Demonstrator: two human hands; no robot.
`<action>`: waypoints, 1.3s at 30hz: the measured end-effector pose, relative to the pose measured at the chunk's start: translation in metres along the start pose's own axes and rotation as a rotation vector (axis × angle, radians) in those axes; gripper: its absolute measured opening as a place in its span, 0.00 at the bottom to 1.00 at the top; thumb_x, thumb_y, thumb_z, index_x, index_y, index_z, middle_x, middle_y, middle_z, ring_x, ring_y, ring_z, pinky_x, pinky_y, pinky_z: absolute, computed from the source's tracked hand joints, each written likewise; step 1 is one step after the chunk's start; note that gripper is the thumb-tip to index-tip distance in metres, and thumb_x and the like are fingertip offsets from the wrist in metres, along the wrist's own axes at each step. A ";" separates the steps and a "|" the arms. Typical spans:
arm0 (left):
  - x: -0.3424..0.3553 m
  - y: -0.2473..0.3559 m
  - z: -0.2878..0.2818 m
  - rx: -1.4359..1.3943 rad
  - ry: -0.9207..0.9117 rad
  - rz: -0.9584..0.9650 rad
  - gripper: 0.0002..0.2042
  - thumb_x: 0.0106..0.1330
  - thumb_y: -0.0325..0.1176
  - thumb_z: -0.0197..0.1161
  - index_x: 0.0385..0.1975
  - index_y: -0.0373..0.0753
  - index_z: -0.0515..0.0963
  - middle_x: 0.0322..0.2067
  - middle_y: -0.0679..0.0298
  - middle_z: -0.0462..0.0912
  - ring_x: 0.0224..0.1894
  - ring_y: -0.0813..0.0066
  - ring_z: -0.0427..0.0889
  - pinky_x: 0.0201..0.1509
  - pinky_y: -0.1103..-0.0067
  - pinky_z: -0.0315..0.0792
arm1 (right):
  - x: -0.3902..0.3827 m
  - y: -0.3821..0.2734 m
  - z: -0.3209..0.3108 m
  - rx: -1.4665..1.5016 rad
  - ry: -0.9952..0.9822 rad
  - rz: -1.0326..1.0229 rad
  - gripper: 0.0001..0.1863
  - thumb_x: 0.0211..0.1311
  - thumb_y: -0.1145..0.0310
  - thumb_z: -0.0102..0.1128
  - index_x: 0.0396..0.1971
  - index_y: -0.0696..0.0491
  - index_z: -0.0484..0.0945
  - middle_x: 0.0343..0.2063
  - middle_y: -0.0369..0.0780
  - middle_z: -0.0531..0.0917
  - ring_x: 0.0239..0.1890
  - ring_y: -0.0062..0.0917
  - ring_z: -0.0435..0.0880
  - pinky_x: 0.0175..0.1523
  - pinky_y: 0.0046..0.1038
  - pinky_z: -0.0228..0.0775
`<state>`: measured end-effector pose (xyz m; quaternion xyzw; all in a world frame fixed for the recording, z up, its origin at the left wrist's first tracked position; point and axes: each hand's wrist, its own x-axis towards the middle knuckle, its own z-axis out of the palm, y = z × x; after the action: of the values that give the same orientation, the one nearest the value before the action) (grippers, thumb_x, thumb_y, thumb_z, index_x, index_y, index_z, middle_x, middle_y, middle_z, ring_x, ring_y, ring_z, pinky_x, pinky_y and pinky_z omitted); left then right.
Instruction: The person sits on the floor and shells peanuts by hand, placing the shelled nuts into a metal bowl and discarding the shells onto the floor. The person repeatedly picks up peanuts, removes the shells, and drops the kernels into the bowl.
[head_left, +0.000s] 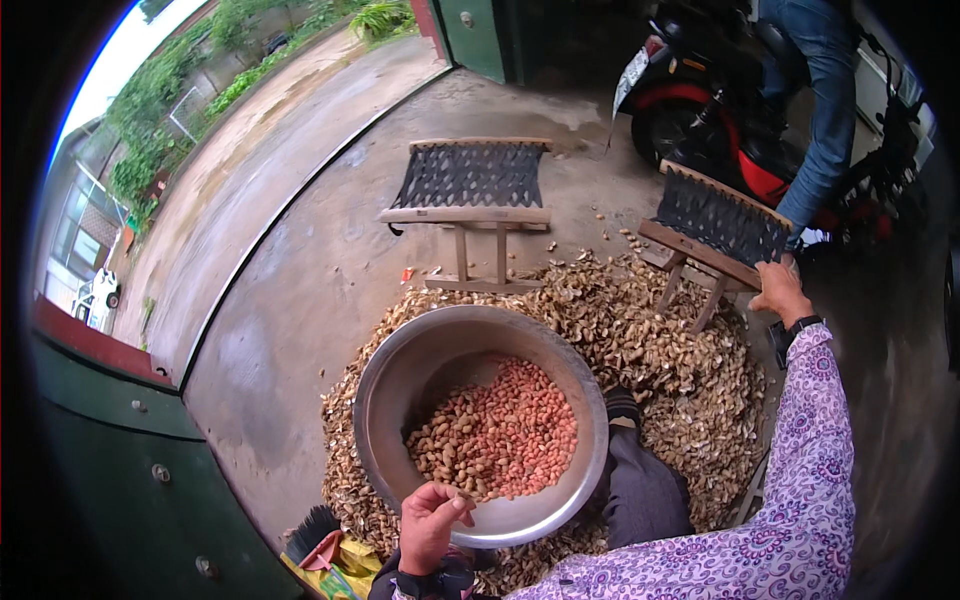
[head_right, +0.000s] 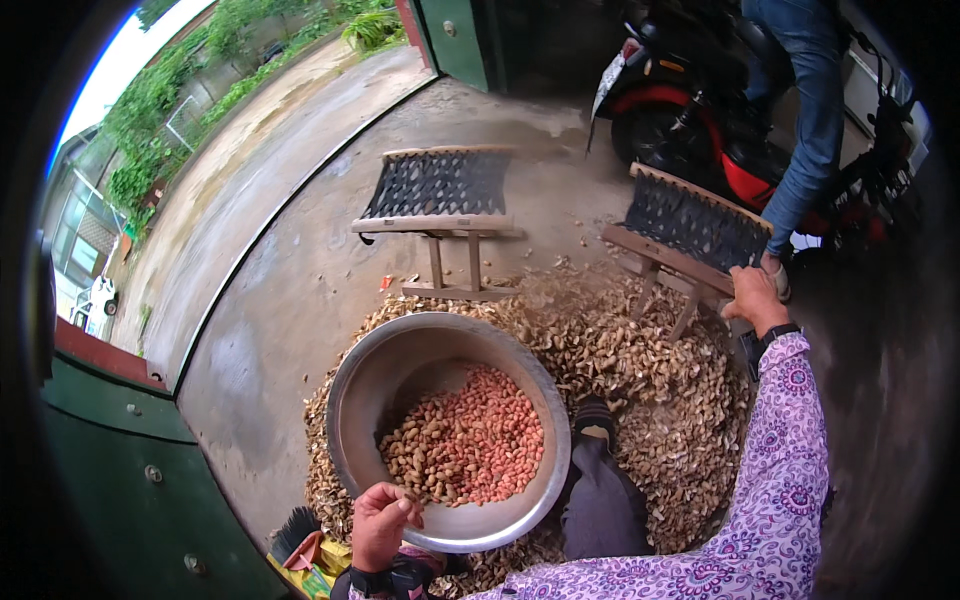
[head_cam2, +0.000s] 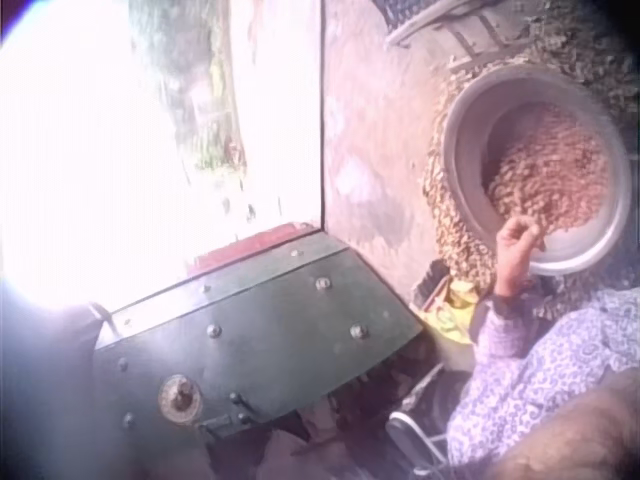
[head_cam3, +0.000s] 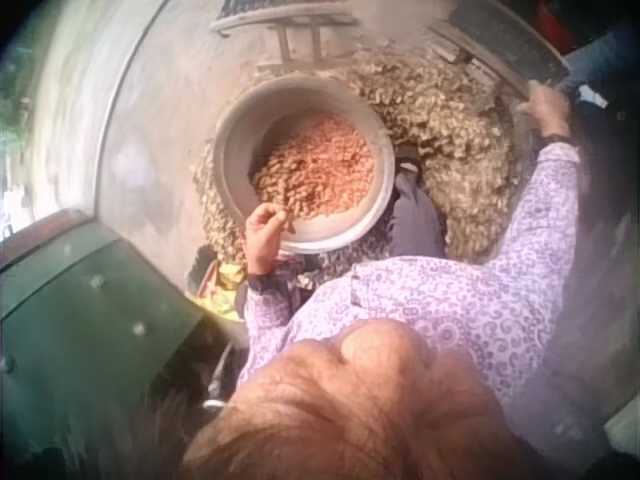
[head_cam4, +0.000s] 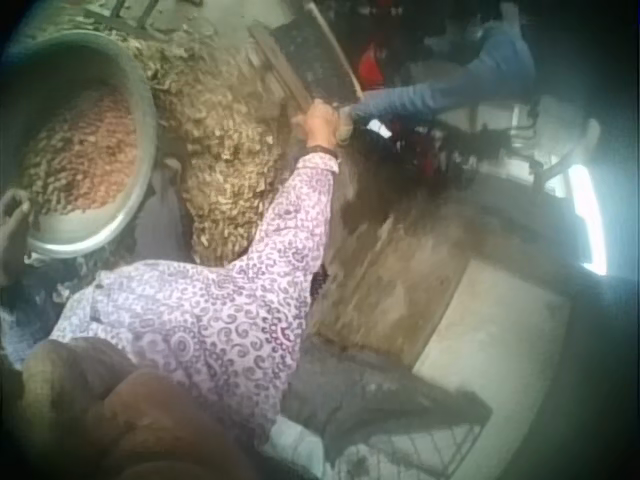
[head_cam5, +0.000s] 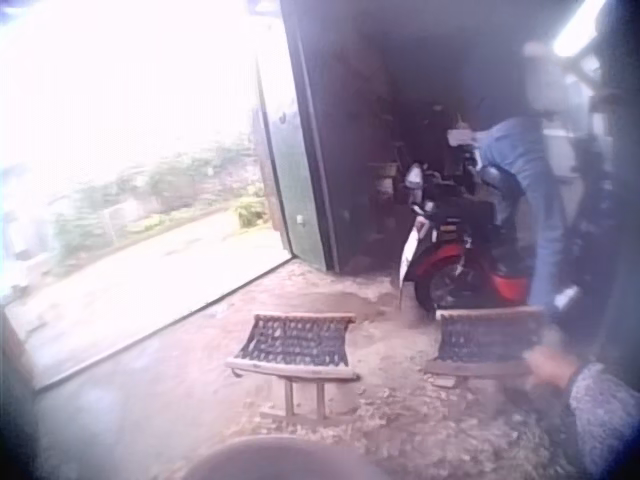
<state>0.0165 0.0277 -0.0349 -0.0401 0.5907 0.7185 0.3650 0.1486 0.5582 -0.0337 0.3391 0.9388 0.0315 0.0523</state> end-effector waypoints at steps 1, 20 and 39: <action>-0.003 0.000 -0.002 0.000 -0.007 0.004 0.02 0.52 0.22 0.56 0.23 0.31 0.72 0.20 0.60 0.76 0.20 0.78 0.74 0.27 0.83 0.69 | 0.003 -0.002 -0.004 -0.030 -0.082 0.052 0.26 0.27 0.66 0.69 0.32 0.57 0.72 0.29 0.46 0.76 0.40 0.40 0.73 0.44 0.38 0.63; 0.011 0.008 -0.015 0.071 0.115 -0.046 0.02 0.55 0.24 0.55 0.28 0.36 0.72 0.22 0.67 0.74 0.24 0.83 0.71 0.28 0.86 0.66 | 0.183 -0.311 0.036 0.278 0.247 -0.361 0.23 0.48 0.74 0.48 0.49 0.47 0.64 0.35 0.48 0.73 0.42 0.39 0.72 0.44 0.38 0.62; -0.016 0.004 -0.006 0.045 0.021 0.023 0.02 0.55 0.24 0.56 0.28 0.35 0.71 0.21 0.66 0.74 0.21 0.82 0.71 0.26 0.87 0.66 | 0.095 -0.217 0.003 0.443 0.035 -0.609 0.15 0.34 0.77 0.56 0.29 0.51 0.70 0.24 0.45 0.76 0.33 0.42 0.75 0.36 0.37 0.66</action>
<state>0.0235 0.0149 -0.0256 -0.0326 0.6111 0.7085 0.3514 -0.0607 0.4525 -0.0645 0.0471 0.9814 -0.1832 -0.0315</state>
